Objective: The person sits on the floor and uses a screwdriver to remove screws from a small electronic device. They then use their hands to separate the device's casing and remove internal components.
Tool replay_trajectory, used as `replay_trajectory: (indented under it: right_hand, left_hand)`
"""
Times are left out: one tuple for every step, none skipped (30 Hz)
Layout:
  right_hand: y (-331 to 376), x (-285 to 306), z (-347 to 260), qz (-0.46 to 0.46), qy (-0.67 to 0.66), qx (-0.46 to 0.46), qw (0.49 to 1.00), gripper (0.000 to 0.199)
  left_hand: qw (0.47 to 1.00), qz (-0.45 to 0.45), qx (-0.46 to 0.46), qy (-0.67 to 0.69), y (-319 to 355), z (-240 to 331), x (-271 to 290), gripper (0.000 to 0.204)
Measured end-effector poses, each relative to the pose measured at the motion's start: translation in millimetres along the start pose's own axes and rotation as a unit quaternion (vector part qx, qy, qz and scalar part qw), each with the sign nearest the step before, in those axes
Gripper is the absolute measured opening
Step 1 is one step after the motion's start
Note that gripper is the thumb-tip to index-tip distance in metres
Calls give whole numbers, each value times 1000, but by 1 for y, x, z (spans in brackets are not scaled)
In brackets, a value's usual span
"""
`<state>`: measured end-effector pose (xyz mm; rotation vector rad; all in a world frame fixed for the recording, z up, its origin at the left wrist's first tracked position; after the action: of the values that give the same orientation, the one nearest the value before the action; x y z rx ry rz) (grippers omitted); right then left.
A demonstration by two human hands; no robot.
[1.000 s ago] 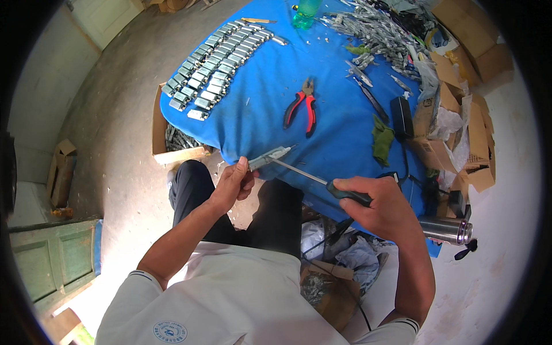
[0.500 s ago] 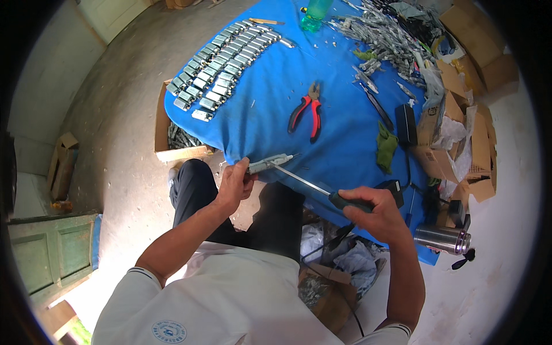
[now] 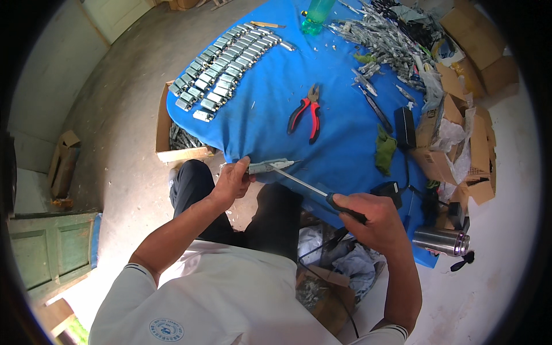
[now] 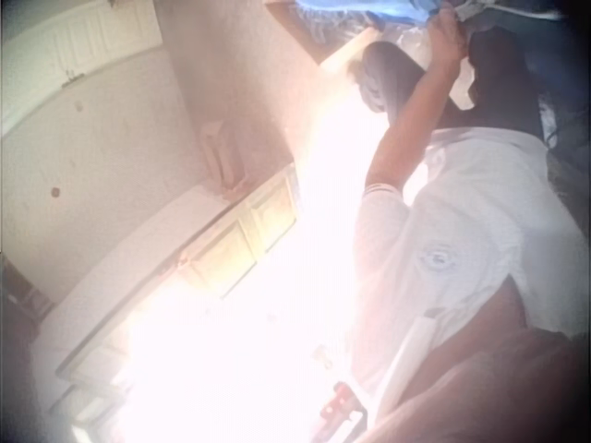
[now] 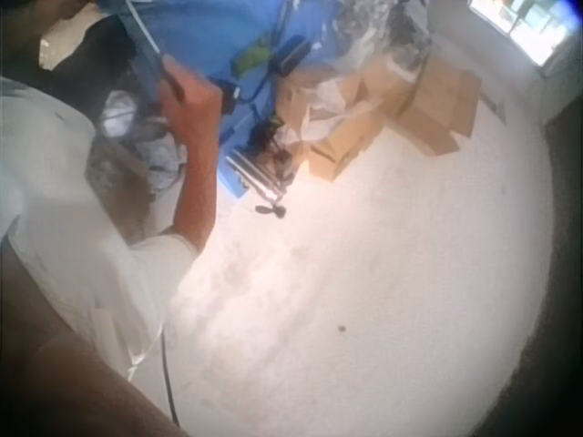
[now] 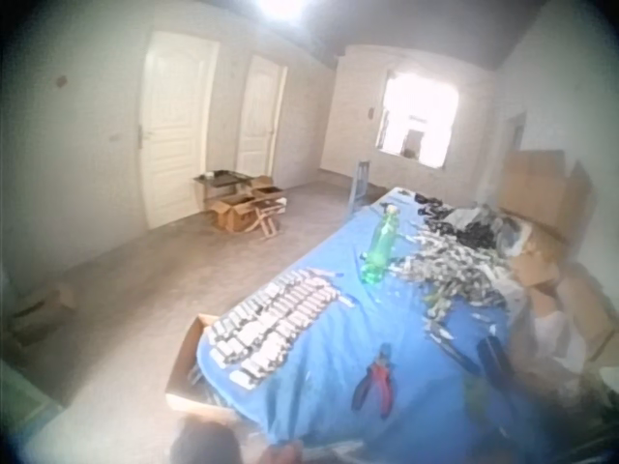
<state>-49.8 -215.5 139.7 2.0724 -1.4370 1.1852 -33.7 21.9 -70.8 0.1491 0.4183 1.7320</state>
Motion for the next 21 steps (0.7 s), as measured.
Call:
replay_trajectory:
  right_hand:
    - [-2, 1, -4, -5, 11, 1, 1000, 36]
    - [-4, 3, -7, -11, 23, 2, 1000, 36]
    - [-4, 2, -9, -18, 33, 3, 999, 36]
    - [-4, 2, -8, -19, 31, 5, 999, 36]
    - [-4, 1, -6, -20, 29, 7, 999, 36]
    - [-4, 0, -3, -21, 25, 10, 999, 36]
    - [-4, 0, 2, -18, 11, 12, 1000, 36]
    - [-4, -1, 7, -16, -3, 14, 1000, 35]
    - [-4, -1, 10, -11, -15, 14, 1000, 34]
    - [-4, -2, 14, -12, -23, -9, 1000, 33]
    - [-4, -2, 17, -13, -32, -32, 999, 32]
    - [-4, -3, 21, -14, -41, -53, 998, 31]
    - [-3, -5, 25, -17, -54, -76, 995, 30]
    - [0, -7, 30, -19, -67, -99, 993, 30]
    - [3, -10, 34, -22, -80, -122, 989, 29]
    - [4, -11, 37, -14, -86, -112, 990, 29]
    - [5, -13, 40, -6, -92, -102, 991, 28]
    - [8, -14, 44, 3, -98, -93, 991, 28]
    - [13, -19, 54, 0, -131, -155, 979, 28]
    - [20, -23, 63, -3, -164, -216, 963, 28]
    - [28, -29, 72, -6, -197, -276, 941, 28]
  left_hand:
    - [1000, -3, 7, 4, 1, 1, -1, 53]
    - [1000, -5, 9, 6, 0, 1, -1, 54]
    - [1000, -6, 11, 8, 0, 1, -1, 54]
    - [1000, -5, 8, 6, -1, -1, 0, 54]
    - [1000, -5, 8, 5, -2, -3, 0, 54]
    - [1000, -4, 9, 4, -3, -6, 1, 54]
    - [1000, -3, 13, 2, -4, -8, 1, 54]
    - [1000, 1, 14, 3, -5, -10, 1, 54]
    - [1000, 3, 16, 5, -5, -10, 0, 54]
    - [1000, 8, 14, 8, -5, -9, 0, 54]
    - [999, 13, 26, 19, -4, -8, 0, 54]
    - [999, 19, 37, 29, -4, -7, 0, 54]
    - [997, 25, 62, 48, -3, -5, 1, 53]
    - [995, 28, 74, 59, -2, -3, 1, 53]
    - [993, 31, 85, 70, -1, -2, 2, 52]
    - [993, 30, 84, 74, -1, -1, 2, 52]
    - [993, 29, 83, 78, -1, 0, 2, 51]
    - [992, 30, 90, 77, -2, -2, 4, 51]
    - [992, 30, 97, 77, -3, -6, 5, 50]
    - [991, 30, 104, 77, -4, -9, 6, 50]
    - [992, 28, 103, 69, -5, -9, 7, 49]
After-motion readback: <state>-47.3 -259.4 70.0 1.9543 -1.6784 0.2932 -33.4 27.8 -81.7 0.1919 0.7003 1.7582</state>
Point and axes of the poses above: each hand's wrist, its own y-axis away from the middle knuckle, its own x-axis out of the back of the hand, z = x × y, the point moved 7 cm from there along -y, towards the middle knuckle, and after that the axes turned 14 degrees about z, right-handed, at the moved point
